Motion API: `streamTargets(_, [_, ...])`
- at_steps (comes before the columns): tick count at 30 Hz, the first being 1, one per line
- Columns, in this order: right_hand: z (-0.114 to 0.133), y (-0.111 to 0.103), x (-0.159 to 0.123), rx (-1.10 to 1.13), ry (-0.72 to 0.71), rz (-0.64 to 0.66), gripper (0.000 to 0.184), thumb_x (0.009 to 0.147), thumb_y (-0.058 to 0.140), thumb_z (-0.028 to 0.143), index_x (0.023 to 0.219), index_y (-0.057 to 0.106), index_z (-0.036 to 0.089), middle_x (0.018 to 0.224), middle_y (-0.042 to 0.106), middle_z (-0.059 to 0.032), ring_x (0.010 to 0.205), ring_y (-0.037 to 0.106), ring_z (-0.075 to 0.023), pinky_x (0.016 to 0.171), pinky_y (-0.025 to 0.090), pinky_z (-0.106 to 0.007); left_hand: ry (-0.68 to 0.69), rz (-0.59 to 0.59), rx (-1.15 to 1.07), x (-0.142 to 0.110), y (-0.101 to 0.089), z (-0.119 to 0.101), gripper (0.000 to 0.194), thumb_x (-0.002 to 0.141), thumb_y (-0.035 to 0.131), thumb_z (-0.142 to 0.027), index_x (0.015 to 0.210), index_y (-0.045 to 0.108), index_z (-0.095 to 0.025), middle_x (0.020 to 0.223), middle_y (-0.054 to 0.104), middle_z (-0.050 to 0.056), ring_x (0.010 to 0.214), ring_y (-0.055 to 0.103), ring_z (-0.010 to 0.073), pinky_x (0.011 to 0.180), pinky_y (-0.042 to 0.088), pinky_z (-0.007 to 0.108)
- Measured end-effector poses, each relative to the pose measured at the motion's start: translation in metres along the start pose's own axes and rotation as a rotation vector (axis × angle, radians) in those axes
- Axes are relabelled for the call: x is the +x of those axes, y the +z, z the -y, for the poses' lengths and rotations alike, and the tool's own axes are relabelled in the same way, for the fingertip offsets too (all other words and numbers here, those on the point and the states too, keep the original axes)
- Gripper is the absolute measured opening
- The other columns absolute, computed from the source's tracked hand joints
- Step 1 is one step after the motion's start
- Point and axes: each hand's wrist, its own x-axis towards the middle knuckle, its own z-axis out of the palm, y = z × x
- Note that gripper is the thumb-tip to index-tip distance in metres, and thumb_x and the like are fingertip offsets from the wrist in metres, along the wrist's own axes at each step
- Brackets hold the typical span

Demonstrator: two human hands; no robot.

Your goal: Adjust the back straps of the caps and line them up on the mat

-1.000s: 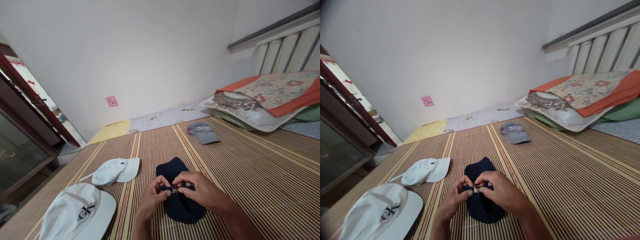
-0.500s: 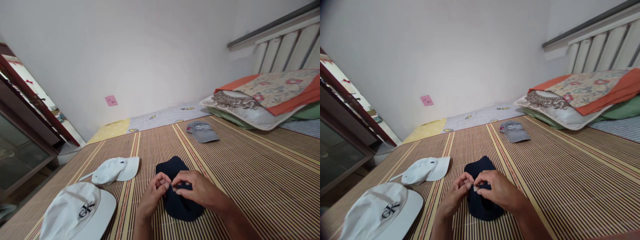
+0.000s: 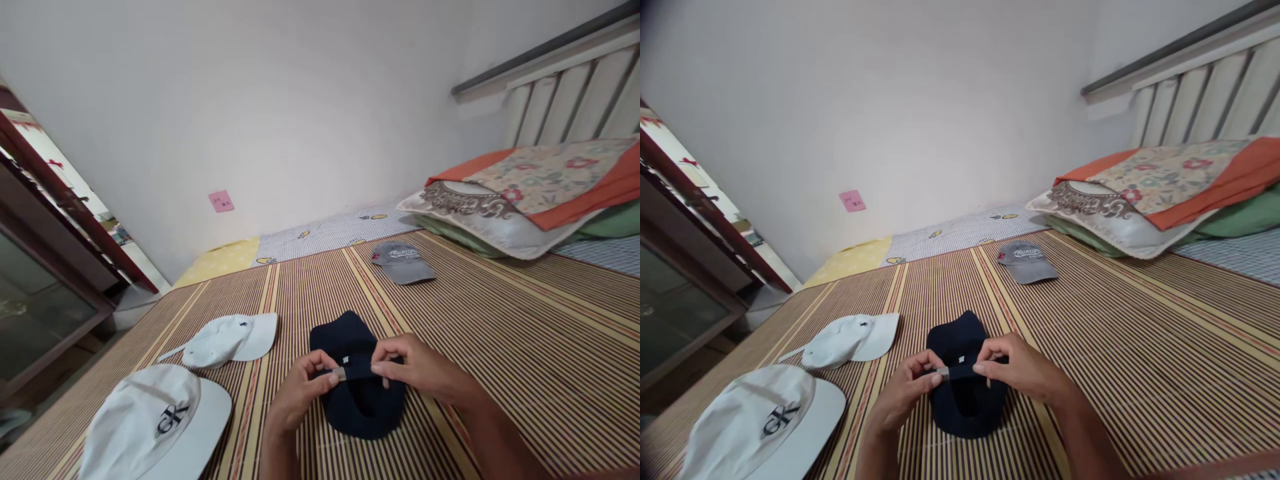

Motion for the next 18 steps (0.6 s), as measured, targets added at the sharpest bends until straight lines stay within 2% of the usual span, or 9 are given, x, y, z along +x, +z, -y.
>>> streamTargets(5, [-0.012, -0.005, -0.001, 0.024, -0.003, -0.066, 0.019, 0.086, 0.067, 0.033, 0.072, 0.068, 0.02, 0.075, 0.063, 0.0012, 0.074, 0.057, -0.017, 0.071, 0.04, -0.031, 0.009, 0.024, -0.018, -0.002, -0.007, 0.004, 0.032, 0.077, 0.083, -0.044, 0.085, 0.068, -0.017, 0.073, 0.056, -0.002, 0.069, 0.043, 0.0133, 0.066, 0.027, 0.027])
streamTargets(12, [-0.014, 0.0, 0.002, 0.052, -0.005, -0.08, 0.021, 0.087, 0.066, 0.034, 0.071, 0.065, 0.021, 0.072, 0.061, 0.0021, 0.072, 0.055, -0.0162, 0.071, 0.042, -0.03, 0.025, 0.018, -0.052, -0.003, -0.009, 0.008, 0.031, 0.075, 0.085, -0.042, 0.083, 0.068, -0.017, 0.071, 0.055, -0.003, 0.067, 0.042, 0.0125, 0.064, 0.026, 0.027])
streamTargets(15, [-0.016, 0.001, 0.002, 0.049, -0.02, -0.092, 0.024, 0.088, 0.065, 0.036, 0.07, 0.065, 0.021, 0.07, 0.061, 0.0022, 0.071, 0.056, -0.0162, 0.069, 0.042, -0.03, 0.031, -0.022, -0.033, -0.004, -0.011, 0.007, 0.032, 0.075, 0.085, -0.044, 0.082, 0.068, -0.017, 0.069, 0.055, -0.003, 0.065, 0.042, 0.0124, 0.063, 0.027, 0.026])
streamTargets(18, [-0.019, 0.0, 0.0, 0.027, -0.009, -0.079, 0.023, 0.091, 0.064, 0.038, 0.077, 0.07, 0.02, 0.077, 0.067, 0.0, 0.076, 0.061, -0.0182, 0.073, 0.044, -0.032, 0.04, -0.067, -0.001, -0.006, -0.014, 0.005, 0.031, 0.076, 0.084, -0.043, 0.083, 0.068, -0.018, 0.072, 0.056, -0.003, 0.069, 0.044, 0.0133, 0.065, 0.029, 0.026])
